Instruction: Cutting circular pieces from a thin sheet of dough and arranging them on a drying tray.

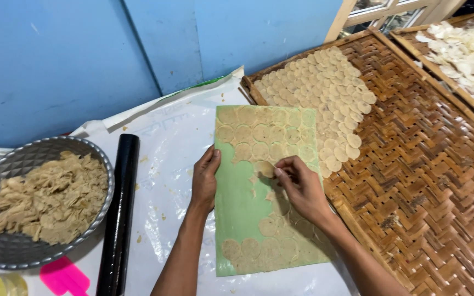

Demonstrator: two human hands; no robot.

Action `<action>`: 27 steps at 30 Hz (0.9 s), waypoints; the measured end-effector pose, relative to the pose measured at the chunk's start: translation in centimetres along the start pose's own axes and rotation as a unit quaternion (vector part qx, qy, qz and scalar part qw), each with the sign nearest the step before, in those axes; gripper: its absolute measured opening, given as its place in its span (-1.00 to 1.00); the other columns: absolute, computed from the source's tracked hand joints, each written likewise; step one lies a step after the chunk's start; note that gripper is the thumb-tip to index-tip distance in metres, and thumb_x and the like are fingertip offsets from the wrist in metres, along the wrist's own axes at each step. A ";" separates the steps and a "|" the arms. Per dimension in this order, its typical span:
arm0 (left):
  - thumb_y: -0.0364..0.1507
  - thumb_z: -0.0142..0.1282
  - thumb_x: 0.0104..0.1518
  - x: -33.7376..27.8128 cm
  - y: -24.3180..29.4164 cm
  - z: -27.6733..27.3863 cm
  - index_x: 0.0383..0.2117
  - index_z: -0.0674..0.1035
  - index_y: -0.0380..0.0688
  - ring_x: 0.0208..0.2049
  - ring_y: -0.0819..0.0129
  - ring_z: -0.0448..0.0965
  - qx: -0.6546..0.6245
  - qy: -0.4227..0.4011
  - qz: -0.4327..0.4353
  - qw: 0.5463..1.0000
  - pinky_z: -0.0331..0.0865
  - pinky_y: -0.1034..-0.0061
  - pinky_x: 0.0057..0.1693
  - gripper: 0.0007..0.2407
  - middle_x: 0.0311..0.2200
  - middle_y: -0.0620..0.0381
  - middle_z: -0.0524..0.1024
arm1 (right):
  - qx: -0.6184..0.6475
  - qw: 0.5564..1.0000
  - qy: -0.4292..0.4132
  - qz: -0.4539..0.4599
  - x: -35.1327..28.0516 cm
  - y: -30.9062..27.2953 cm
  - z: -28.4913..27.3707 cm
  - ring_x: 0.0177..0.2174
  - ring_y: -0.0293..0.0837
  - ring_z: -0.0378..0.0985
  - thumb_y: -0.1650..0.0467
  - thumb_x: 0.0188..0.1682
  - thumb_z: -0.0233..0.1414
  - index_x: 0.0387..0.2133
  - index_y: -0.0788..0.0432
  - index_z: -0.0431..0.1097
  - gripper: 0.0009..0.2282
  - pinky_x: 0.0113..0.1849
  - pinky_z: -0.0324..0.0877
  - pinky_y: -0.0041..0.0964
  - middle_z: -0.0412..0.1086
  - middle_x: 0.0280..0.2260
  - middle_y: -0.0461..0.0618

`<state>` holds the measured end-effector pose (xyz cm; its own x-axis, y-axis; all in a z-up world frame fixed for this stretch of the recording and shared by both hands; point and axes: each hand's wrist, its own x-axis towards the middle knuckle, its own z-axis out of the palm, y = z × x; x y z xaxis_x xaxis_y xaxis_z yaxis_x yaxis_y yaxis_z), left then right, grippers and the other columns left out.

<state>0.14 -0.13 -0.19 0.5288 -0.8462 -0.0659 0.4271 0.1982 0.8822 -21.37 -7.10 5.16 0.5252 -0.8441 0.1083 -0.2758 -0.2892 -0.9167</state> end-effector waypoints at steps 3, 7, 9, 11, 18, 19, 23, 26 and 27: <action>-0.34 0.03 0.26 0.7 -0.9 -1.1 0.15 0.53 -0.11 -0.35 0.26 0.68 -0.027 0.018 -0.003 0.999 0.56 0.35 -0.06 -0.66 -0.30 -0.07 0.66 | -0.041 0.996 0.068 -0.035 -1.0 4.0 -3.0 -0.38 -0.14 0.60 0.46 0.02 0.13 -0.21 0.21 0.47 -0.89 -0.29 0.52 -0.21 0.57 -0.44 0.09; -0.35 0.06 0.26 0.2 -0.4 -0.2 0.14 0.54 -0.10 -0.35 0.22 0.67 -0.049 0.009 -0.009 0.999 0.56 0.29 -0.07 -0.67 -0.27 -0.11 0.66 | -0.085 0.986 0.137 -0.029 -1.4 5.5 -7.4 -0.38 -0.13 0.57 0.42 0.04 0.14 -0.21 0.19 0.48 -0.89 -0.30 0.49 -0.22 0.53 -0.43 0.08; -0.35 0.06 0.25 -0.2 -0.5 0.0 0.14 0.54 -0.09 -0.36 0.25 0.67 -0.060 0.013 -0.023 0.998 0.56 0.33 -0.09 -0.66 -0.29 -0.06 0.66 | -0.159 0.972 0.169 -0.023 -1.1 7.1 -9.7 -0.35 0.05 0.61 0.40 0.06 0.15 -0.20 0.22 0.51 -0.87 -0.31 0.46 -0.09 0.54 -0.40 0.18; -0.35 0.04 0.26 -0.1 -1.5 -0.4 0.16 0.52 -0.10 -0.34 0.21 0.67 -0.059 0.010 -0.029 0.998 0.55 0.28 -0.06 -0.65 -0.26 -0.10 0.65 | -0.176 0.966 0.186 -0.028 0.1 9.5 -12.3 -0.33 0.10 0.60 0.41 0.07 0.15 -0.19 0.24 0.51 -0.86 -0.29 0.46 -0.07 0.53 -0.38 0.22; -0.33 0.04 0.24 -0.7 -1.4 0.7 0.18 0.51 -0.09 -0.31 0.17 0.64 -0.045 0.023 -0.044 0.998 0.51 0.24 -0.02 -0.62 -0.20 -0.12 0.64 | -0.238 0.932 0.270 -0.042 5.0 13.0 -16.7 -0.29 0.19 0.57 0.45 0.06 0.17 -0.25 0.26 0.54 -0.91 -0.25 0.46 -0.01 0.48 -0.36 0.24; -0.33 0.04 0.24 -0.8 -0.5 1.4 0.18 0.51 -0.09 -0.31 0.17 0.64 -0.042 0.018 -0.040 0.998 0.51 0.24 -0.02 -0.62 -0.20 -0.12 0.64 | -0.235 0.931 0.276 -0.044 5.9 13.1 -17.1 -0.29 0.19 0.57 0.45 0.06 0.17 -0.25 0.26 0.54 -0.91 -0.25 0.46 -0.01 0.48 -0.36 0.24; -0.46 -0.08 0.29 -1.5 0.9 2.6 0.17 0.51 -0.27 -0.25 0.39 0.54 -0.070 0.010 -0.063 0.995 0.39 0.56 -0.16 -0.66 -0.07 0.01 0.60 | -0.278 0.921 0.271 -0.034 7.8 13.8 -17.2 -0.44 -0.09 0.45 0.47 0.02 0.14 -0.25 0.31 0.52 -0.89 -0.36 0.42 -0.23 0.48 -0.33 0.12; -0.47 -0.08 0.29 -1.1 0.9 3.0 0.18 0.50 -0.28 -0.24 0.40 0.53 -0.064 0.022 -0.065 0.996 0.38 0.57 -0.13 -0.65 -0.07 0.02 0.59 | -0.288 0.913 0.286 -0.035 7.9 12.8 -17.0 -0.46 -0.05 0.47 0.49 0.00 0.15 -0.24 0.33 0.55 -0.87 -0.36 0.42 -0.20 0.48 -0.31 0.15; -0.47 -0.08 0.29 -1.1 1.0 3.0 0.19 0.49 -0.29 -0.23 0.42 0.51 -0.060 0.029 -0.070 0.995 0.36 0.58 -0.12 -0.65 -0.08 0.04 0.58 | -0.283 0.913 0.292 -0.040 7.6 12.5 -16.8 -0.47 -0.01 0.48 0.50 -0.01 0.14 -0.23 0.35 0.56 -0.86 -0.36 0.42 -0.19 0.48 -0.29 0.17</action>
<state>-2.25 -0.50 2.13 0.4984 -0.8401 -0.2141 0.5822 0.1413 0.8007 -34.33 -24.67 0.99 0.0893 -0.8587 0.5046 -0.7131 -0.4088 -0.5695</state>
